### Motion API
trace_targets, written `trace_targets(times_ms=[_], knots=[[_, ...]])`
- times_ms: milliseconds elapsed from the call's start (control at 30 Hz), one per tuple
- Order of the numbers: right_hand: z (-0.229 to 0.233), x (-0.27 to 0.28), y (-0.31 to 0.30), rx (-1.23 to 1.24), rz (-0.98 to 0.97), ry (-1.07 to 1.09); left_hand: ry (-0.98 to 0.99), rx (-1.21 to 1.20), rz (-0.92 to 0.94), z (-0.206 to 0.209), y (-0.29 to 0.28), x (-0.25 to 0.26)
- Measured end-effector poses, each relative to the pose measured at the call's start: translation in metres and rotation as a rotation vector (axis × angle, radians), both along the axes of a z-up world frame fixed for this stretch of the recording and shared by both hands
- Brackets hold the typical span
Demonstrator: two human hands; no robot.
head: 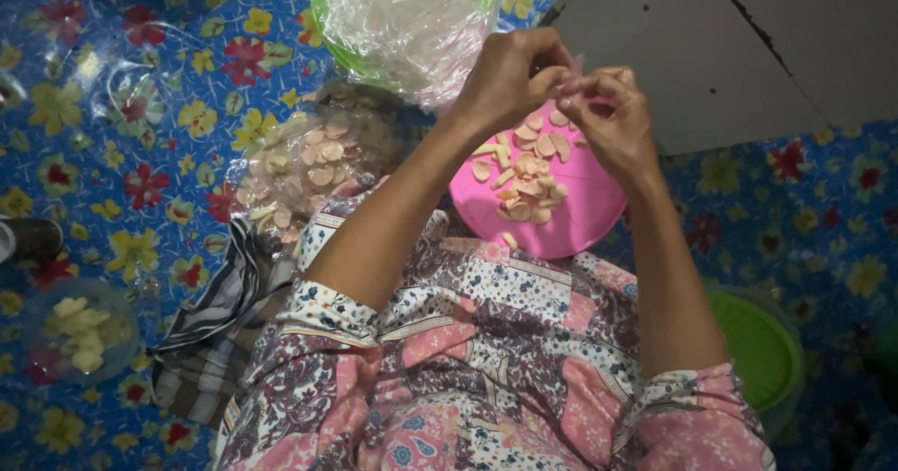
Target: Bagging small food slices from a plate into a plastic bag
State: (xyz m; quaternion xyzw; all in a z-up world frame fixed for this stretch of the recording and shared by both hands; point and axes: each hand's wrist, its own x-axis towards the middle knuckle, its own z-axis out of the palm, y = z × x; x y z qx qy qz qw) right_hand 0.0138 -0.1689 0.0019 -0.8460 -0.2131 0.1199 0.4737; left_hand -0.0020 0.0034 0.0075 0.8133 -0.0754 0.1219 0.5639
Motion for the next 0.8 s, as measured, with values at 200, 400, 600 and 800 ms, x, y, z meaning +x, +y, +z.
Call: trace_targets(times_ms=[200,400,600,800], knots=[[-0.006,0.004,-0.007,0.015,0.030,-0.036,0.089,-0.011,-0.075,0.000,-0.006,0.000],[-0.006,0.004,-0.013,0.084,0.005,-0.021,0.057,-0.057,-0.033,0.001,-0.012,0.003],[-0.006,0.005,-0.022,0.186,-0.009,-0.078,0.080,0.009,-0.082,-0.006,-0.017,0.007],[0.015,-0.007,-0.021,0.348,-0.127,0.168,0.013,-0.050,-0.080,0.002,-0.022,0.006]])
